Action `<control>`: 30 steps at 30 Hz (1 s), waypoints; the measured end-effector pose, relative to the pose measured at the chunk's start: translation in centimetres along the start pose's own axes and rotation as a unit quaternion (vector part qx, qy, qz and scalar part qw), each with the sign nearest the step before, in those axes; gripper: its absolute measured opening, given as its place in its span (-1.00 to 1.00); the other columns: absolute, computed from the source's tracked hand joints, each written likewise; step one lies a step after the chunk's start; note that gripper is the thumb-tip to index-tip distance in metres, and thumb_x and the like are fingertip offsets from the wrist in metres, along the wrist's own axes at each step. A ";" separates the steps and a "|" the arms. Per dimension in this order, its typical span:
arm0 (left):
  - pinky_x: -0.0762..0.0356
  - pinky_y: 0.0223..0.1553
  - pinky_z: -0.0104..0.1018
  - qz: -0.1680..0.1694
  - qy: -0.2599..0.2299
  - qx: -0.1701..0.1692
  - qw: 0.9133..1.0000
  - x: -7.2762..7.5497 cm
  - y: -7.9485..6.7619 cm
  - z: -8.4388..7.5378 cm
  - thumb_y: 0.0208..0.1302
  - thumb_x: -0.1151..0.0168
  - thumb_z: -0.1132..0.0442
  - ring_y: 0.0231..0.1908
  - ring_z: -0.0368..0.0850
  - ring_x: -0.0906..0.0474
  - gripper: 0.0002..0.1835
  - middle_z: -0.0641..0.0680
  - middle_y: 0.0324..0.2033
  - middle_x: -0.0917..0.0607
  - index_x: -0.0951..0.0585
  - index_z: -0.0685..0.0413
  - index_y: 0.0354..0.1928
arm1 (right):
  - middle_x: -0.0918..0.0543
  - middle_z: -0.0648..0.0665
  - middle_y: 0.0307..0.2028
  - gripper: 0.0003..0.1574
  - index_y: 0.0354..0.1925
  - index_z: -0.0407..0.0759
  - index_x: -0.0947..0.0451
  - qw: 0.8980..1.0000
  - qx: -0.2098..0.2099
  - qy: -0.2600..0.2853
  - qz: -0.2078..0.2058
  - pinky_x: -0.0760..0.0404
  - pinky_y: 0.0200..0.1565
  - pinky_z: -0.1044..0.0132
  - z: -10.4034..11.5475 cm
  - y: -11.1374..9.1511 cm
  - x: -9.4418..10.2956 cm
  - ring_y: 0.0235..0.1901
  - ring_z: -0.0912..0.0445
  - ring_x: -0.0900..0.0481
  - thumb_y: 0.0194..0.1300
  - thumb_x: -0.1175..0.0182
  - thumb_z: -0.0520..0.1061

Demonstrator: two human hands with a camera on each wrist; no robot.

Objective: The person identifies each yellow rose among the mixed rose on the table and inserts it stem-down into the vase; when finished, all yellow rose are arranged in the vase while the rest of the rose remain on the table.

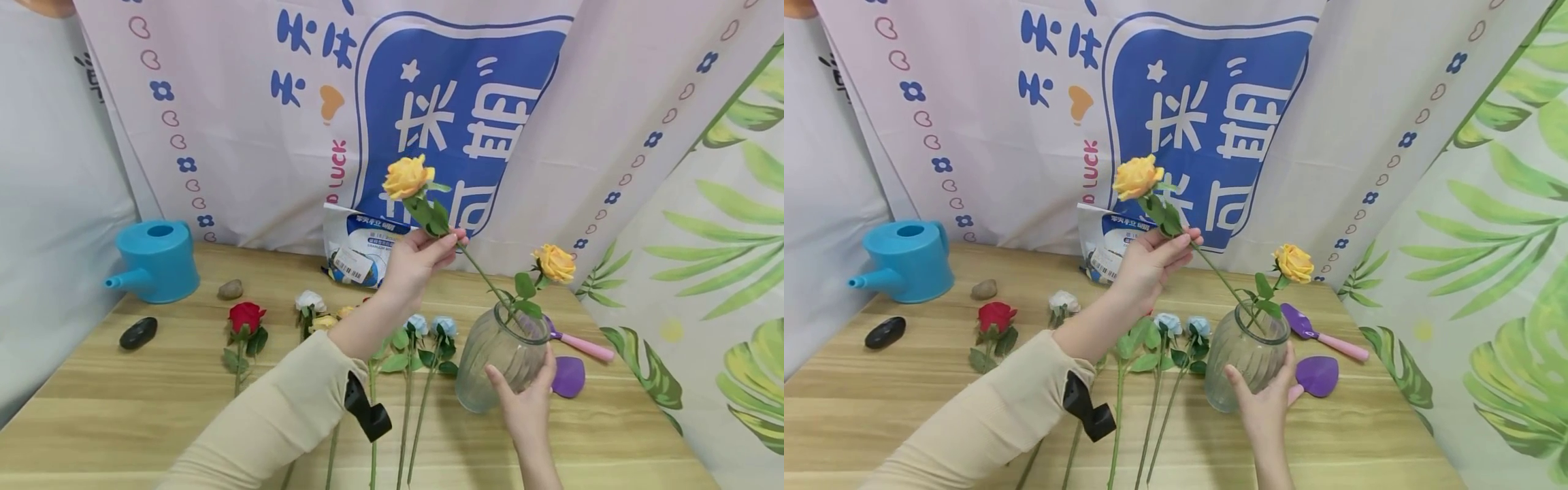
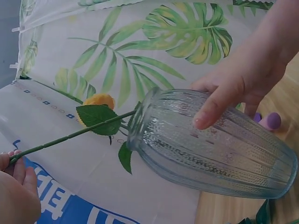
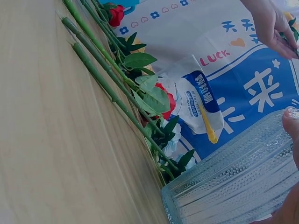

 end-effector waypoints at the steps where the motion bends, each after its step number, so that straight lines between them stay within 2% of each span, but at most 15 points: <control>1: -0.49 -0.06 -0.29 0.002 0.005 0.004 1.000 -0.1 0.0 0.4 0.19 -0.15 0.37 -0.13 -0.06 -0.58 -0.77 0.14 -0.20 -0.66 -0.53 0.30 -0.11 | 0.17 -0.29 0.34 0.26 0.37 -0.13 0.33 1.000 0.001 0.000 0.000 -0.04 0.11 -0.31 0.0 0.0 0.0 0.29 -0.22 0.16 0.00 -0.35 -0.23; 8: -0.52 -0.10 -0.29 0.025 0.045 0.038 0.998 -1.3 0.1 3.2 0.15 -0.19 0.39 -0.16 -0.04 -0.59 -0.72 0.19 -0.20 -0.65 -0.53 0.34 -0.08 | 0.16 -0.28 0.34 0.25 0.37 -0.09 0.33 1.000 0.002 0.001 -0.001 -0.06 0.12 -0.30 0.2 -0.1 0.0 0.28 -0.24 0.13 0.01 -0.33 -0.24; 13: -0.53 -0.14 -0.29 0.054 0.088 0.072 0.992 -2.2 0.2 5.3 0.16 -0.20 0.35 -0.22 -0.10 -0.60 -0.78 0.16 -0.27 -0.67 -0.57 0.30 -0.15 | 0.13 -0.28 0.33 0.24 0.37 -0.09 0.32 1.000 0.010 0.007 -0.005 -0.05 0.12 -0.31 0.2 -0.2 -0.1 0.28 -0.24 0.10 0.01 -0.33 -0.27; 16: -0.55 -0.18 -0.31 0.052 0.109 0.089 0.989 -2.5 0.3 6.1 0.17 -0.21 0.28 -0.28 -0.16 -0.62 -0.82 0.11 -0.32 -0.69 -0.59 0.26 -0.23 | 0.11 -0.29 0.33 0.23 0.37 -0.11 0.32 1.000 0.012 0.013 -0.006 -0.04 0.14 -0.28 0.2 -0.2 -0.1 0.28 -0.23 0.09 0.01 -0.32 -0.29; 20: -0.56 -0.17 -0.26 0.045 0.145 0.093 0.984 -2.5 0.5 6.8 0.16 -0.23 0.22 -0.30 -0.13 -0.62 -0.77 0.11 -0.35 -0.69 -0.60 0.31 -0.29 | 0.09 -0.30 0.32 0.23 0.36 -0.13 0.32 1.000 0.012 0.019 -0.008 -0.05 0.15 -0.25 0.1 -0.2 -0.1 0.27 -0.22 0.07 0.00 -0.32 -0.31; 23: -0.54 -0.13 -0.23 0.033 0.193 0.103 0.975 -2.4 0.7 7.1 0.11 -0.28 0.19 -0.26 -0.05 -0.61 -0.72 0.10 -0.29 -0.67 -0.62 0.31 -0.25 | 0.09 -0.29 0.32 0.23 0.37 -0.12 0.32 1.000 0.012 0.019 -0.007 -0.05 0.15 -0.27 0.1 -0.1 -0.1 0.27 -0.22 0.07 0.01 -0.32 -0.30; 26: -0.52 -0.13 -0.22 0.021 0.247 0.117 0.962 -2.1 0.8 7.3 0.05 -0.34 0.16 -0.24 -0.02 -0.60 -0.69 0.05 -0.25 -0.65 -0.63 0.25 -0.23 | 0.11 -0.29 0.32 0.24 0.37 -0.11 0.34 1.000 0.010 0.019 -0.004 -0.05 0.13 -0.30 0.1 -0.1 -0.1 0.28 -0.22 0.09 0.01 -0.32 -0.29; 30: -0.51 -0.25 -0.26 0.025 0.307 0.112 0.945 -1.9 0.9 7.4 0.01 -0.36 0.11 -0.31 -0.13 -0.55 -0.73 -0.04 -0.31 -0.65 -0.68 0.15 -0.31 | 0.13 -0.28 0.33 0.23 0.37 -0.11 0.34 1.000 0.009 0.017 -0.003 -0.05 0.12 -0.31 0.1 -0.1 -0.1 0.28 -0.22 0.10 0.02 -0.31 -0.29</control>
Point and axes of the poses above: each hand's wrist, its own y-axis towards the middle knuckle, its own x-axis out of the back of the hand, z = x × y, the point moved 1 cm from there along y, towards the middle knuckle
